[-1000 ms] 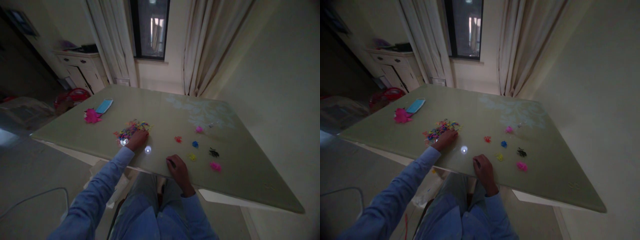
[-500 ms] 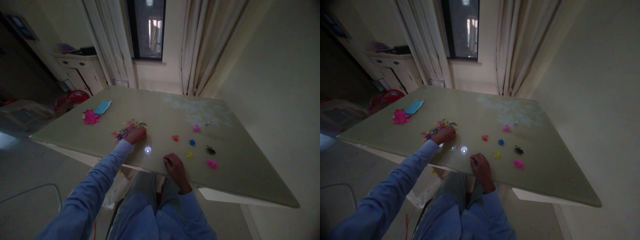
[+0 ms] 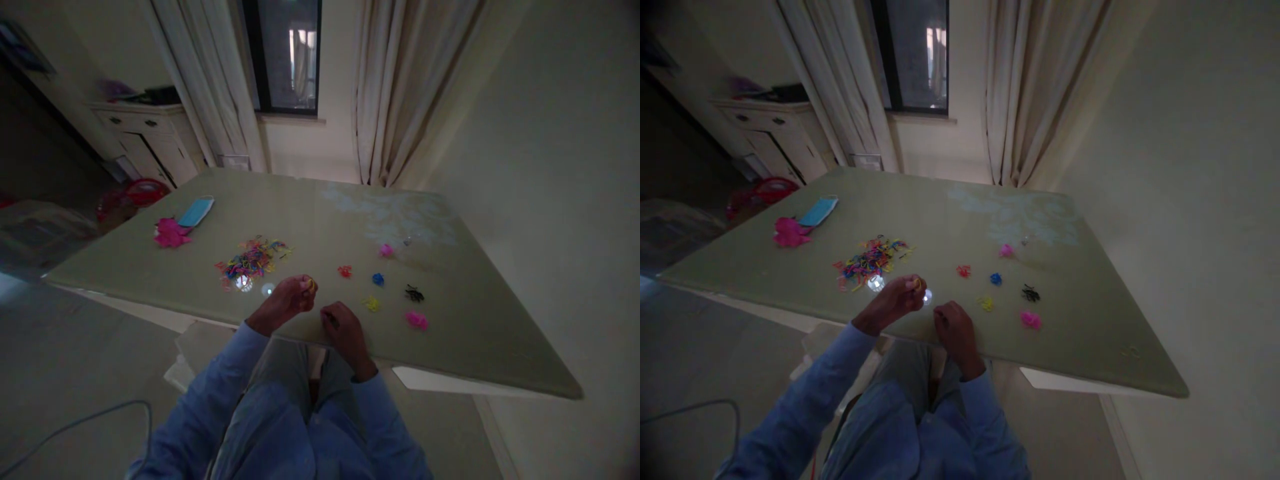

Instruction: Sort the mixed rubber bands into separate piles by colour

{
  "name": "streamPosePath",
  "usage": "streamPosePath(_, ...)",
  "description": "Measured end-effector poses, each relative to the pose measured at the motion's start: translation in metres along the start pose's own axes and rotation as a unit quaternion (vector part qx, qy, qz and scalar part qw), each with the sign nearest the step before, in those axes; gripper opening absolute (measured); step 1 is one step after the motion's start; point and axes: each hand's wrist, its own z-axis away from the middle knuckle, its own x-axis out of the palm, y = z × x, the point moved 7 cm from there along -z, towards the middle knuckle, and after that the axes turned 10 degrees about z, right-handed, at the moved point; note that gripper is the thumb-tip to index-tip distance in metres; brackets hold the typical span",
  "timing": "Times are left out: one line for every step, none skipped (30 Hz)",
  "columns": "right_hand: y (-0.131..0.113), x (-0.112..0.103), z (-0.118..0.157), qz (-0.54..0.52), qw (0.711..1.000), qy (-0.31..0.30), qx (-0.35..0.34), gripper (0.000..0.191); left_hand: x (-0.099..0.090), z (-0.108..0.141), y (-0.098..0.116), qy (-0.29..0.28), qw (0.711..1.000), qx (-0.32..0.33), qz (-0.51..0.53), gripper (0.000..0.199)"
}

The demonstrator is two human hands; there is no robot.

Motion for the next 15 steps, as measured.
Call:
streamPosePath(0.001, 0.001, 0.000, 0.001, 1.000, 0.003, -0.001, 0.014, 0.009, 0.000, -0.004, -0.012, 1.000, -0.012, 0.026, 0.028)
streamPosePath(0.002, 0.001, 0.001, 0.001, 1.000, 0.007, -0.003, 0.014, 0.017, 0.000, -0.007, -0.022, 0.999, -0.021, 0.044, 0.027)
streamPosePath(0.002, 0.002, 0.001, 0.002, 1.000, 0.012, -0.005, 0.013, 0.023, -0.001, -0.010, -0.030, 0.998, -0.030, 0.055, 0.026)
streamPosePath(0.003, 0.002, 0.001, 0.003, 1.000, 0.016, -0.007, 0.013, 0.028, -0.001, -0.012, -0.036, 0.997, -0.036, 0.061, 0.026)
streamPosePath(0.003, 0.003, 0.002, 0.006, 1.000, 0.019, -0.007, 0.013, 0.032, -0.002, -0.013, -0.038, 0.996, -0.041, 0.063, 0.025)
streamPosePath(0.003, 0.003, 0.002, 0.011, 1.000, 0.018, -0.005, 0.013, 0.035, -0.003, -0.014, -0.039, 0.996, -0.044, 0.064, 0.025)
streamPosePath(0.003, 0.003, 0.002, 0.016, 1.000, 0.016, -0.003, 0.013, 0.036, -0.005, -0.015, -0.037, 0.996, -0.046, 0.063, 0.025)
streamPosePath(0.003, 0.004, 0.002, 0.022, 1.000, 0.011, 0.000, 0.014, 0.037, -0.006, -0.016, -0.035, 0.996, -0.047, 0.060, 0.025)
streamPosePath(0.003, 0.004, 0.002, 0.028, 1.000, 0.007, 0.005, 0.014, 0.036, -0.007, -0.017, -0.032, 0.997, -0.046, 0.055, 0.025)
streamPosePath(0.003, 0.004, 0.001, 0.033, 0.999, 0.003, 0.008, 0.014, 0.035, -0.009, -0.017, -0.029, 0.998, -0.042, 0.044, 0.024)
streamPosePath(0.002, 0.003, 0.001, 0.035, 0.999, -0.001, 0.011, 0.014, 0.034, -0.012, -0.018, -0.025, 0.999, -0.038, 0.025, 0.023)
streamPosePath(0.002, 0.003, 0.001, 0.036, 0.999, -0.003, 0.015, 0.015, 0.032, -0.016, -0.019, -0.022, 0.999, -0.034, -0.004, 0.023)
streamPosePath(0.001, 0.003, 0.000, 0.035, 0.999, -0.006, 0.018, 0.016, 0.030, -0.020, -0.021, -0.019, 0.998, -0.031, -0.042, 0.022)
streamPosePath(0.001, 0.003, 0.000, 0.034, 0.999, -0.009, 0.019, 0.016, 0.029, -0.026, -0.022, -0.017, 0.996, -0.026, -0.088, 0.022)
streamPosePath(0.001, 0.003, 0.000, 0.033, 0.999, -0.011, 0.019, 0.017, 0.028, -0.033, -0.023, -0.019, 0.990, -0.016, -0.141, 0.022)
